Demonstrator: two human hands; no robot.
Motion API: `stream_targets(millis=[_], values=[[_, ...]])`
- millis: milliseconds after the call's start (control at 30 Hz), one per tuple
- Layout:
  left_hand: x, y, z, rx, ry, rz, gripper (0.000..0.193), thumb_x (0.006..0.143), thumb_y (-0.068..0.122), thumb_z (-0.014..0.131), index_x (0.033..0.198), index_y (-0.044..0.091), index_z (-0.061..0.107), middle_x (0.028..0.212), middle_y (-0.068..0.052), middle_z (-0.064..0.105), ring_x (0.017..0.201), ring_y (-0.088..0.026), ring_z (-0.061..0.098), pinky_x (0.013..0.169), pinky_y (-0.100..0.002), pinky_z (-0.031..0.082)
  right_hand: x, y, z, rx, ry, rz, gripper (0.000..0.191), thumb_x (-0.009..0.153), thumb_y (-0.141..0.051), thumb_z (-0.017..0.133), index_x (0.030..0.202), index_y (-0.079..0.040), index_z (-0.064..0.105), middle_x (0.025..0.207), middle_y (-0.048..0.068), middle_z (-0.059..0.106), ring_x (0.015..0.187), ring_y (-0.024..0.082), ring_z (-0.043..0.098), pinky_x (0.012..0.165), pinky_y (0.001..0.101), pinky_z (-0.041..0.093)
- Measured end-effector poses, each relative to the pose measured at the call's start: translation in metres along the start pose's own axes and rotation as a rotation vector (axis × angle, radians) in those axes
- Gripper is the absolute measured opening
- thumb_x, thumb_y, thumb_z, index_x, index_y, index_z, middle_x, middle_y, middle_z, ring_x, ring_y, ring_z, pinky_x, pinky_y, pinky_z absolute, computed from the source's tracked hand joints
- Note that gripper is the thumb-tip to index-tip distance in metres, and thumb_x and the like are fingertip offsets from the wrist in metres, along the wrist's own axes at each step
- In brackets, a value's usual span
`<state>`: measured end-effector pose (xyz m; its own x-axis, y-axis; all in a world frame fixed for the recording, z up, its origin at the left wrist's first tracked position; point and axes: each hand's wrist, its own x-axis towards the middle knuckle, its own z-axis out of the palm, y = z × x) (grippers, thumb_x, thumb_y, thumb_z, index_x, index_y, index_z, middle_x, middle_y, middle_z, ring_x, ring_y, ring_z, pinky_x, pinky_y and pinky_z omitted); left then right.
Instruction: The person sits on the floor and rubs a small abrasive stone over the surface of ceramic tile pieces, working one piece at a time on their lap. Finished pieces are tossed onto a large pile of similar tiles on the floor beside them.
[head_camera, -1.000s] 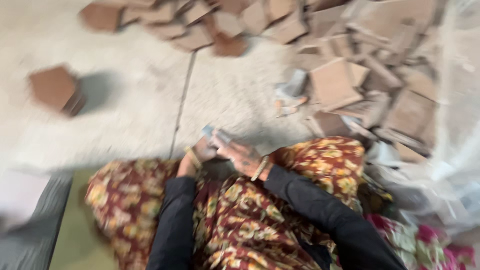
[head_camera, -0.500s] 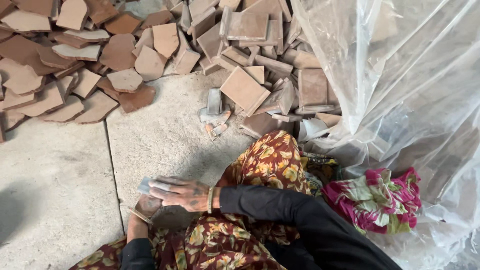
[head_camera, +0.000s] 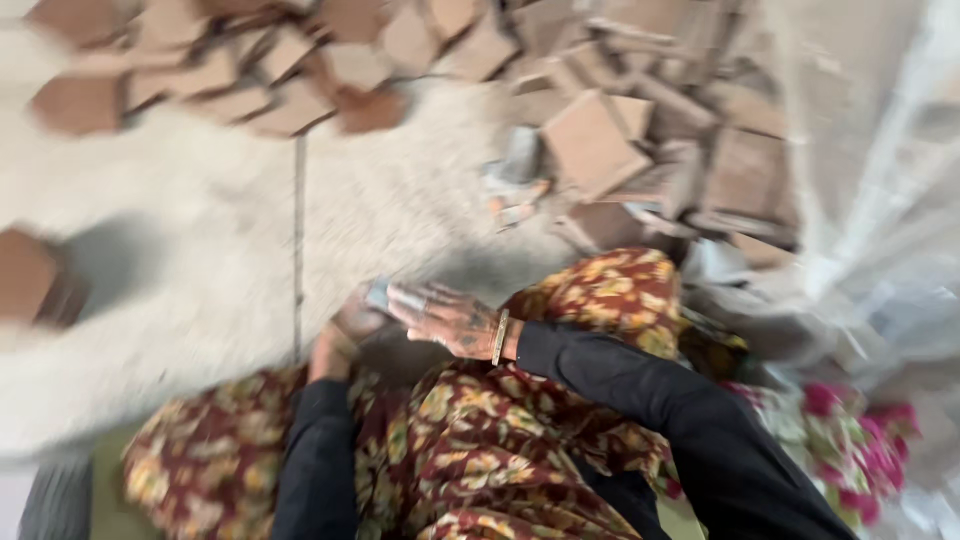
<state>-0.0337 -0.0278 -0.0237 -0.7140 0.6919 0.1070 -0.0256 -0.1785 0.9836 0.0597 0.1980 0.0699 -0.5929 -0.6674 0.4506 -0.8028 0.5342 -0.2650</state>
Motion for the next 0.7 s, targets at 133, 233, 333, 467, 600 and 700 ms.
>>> stream_targets(millis=[133,233,333,467,600,700], values=[[-0.019,-0.013,0.000,0.667,0.233,0.056,0.037,0.080,0.017,0.084,0.112,0.003,0.069,0.108,-0.013,0.074,0.097,-0.026,0.067,0.083,-0.040,0.056,0.041,-0.014,0.015,-0.086,-0.012,0.011,0.061,0.113,-0.033,0.050,0.164,-0.010,0.028,0.169,0.011,0.032,0.159,0.029,0.032,0.132,0.0468,0.031],[-0.031,-0.001,-0.001,0.407,0.288,-0.069,0.037,0.079,0.015,0.086,0.111,0.001,0.073,0.105,-0.013,0.075,0.094,-0.024,0.068,0.082,-0.039,0.056,0.048,-0.006,0.005,-0.071,-0.129,-0.004,0.063,0.108,-0.036,0.048,0.161,-0.008,0.028,0.166,0.013,0.034,0.154,0.028,0.033,0.128,0.0520,0.025],[-0.024,0.021,0.001,0.215,0.212,-0.109,0.037,0.078,0.013,0.087,0.111,-0.001,0.076,0.102,-0.012,0.076,0.091,-0.022,0.069,0.081,-0.038,0.056,0.026,0.007,-0.020,-0.161,-0.325,0.093,0.060,0.106,-0.039,0.049,0.157,-0.011,0.034,0.165,0.012,0.034,0.152,0.026,0.034,0.125,0.0516,0.024],[-0.009,0.030,0.004,0.140,0.106,-0.106,0.038,0.076,0.009,0.090,0.111,-0.003,0.081,0.098,-0.011,0.078,0.087,-0.020,0.071,0.079,-0.036,0.056,-0.001,0.008,-0.033,-0.127,-0.190,0.140,0.057,0.110,-0.034,0.047,0.160,-0.009,0.034,0.167,0.011,0.035,0.155,0.026,0.035,0.128,0.0480,0.027],[-0.005,0.003,0.009,0.084,0.088,-0.076,0.045,0.078,0.011,0.073,0.120,-0.001,0.065,0.109,-0.010,0.074,0.098,-0.022,0.069,0.089,-0.036,0.061,0.019,-0.009,-0.006,-0.092,-0.102,0.122,0.059,0.110,-0.035,0.047,0.159,-0.003,0.035,0.165,0.021,0.032,0.154,0.032,0.033,0.126,0.0517,0.027],[-0.020,-0.012,0.010,0.175,0.325,-0.047,0.055,0.088,0.019,0.075,0.136,0.004,0.054,0.124,-0.007,0.067,0.111,-0.022,0.063,0.089,-0.037,0.056,0.039,-0.013,0.011,-0.087,-0.088,0.066,0.056,0.112,-0.034,0.050,0.158,-0.003,0.039,0.166,0.014,0.034,0.154,0.030,0.034,0.127,0.0508,0.030]])
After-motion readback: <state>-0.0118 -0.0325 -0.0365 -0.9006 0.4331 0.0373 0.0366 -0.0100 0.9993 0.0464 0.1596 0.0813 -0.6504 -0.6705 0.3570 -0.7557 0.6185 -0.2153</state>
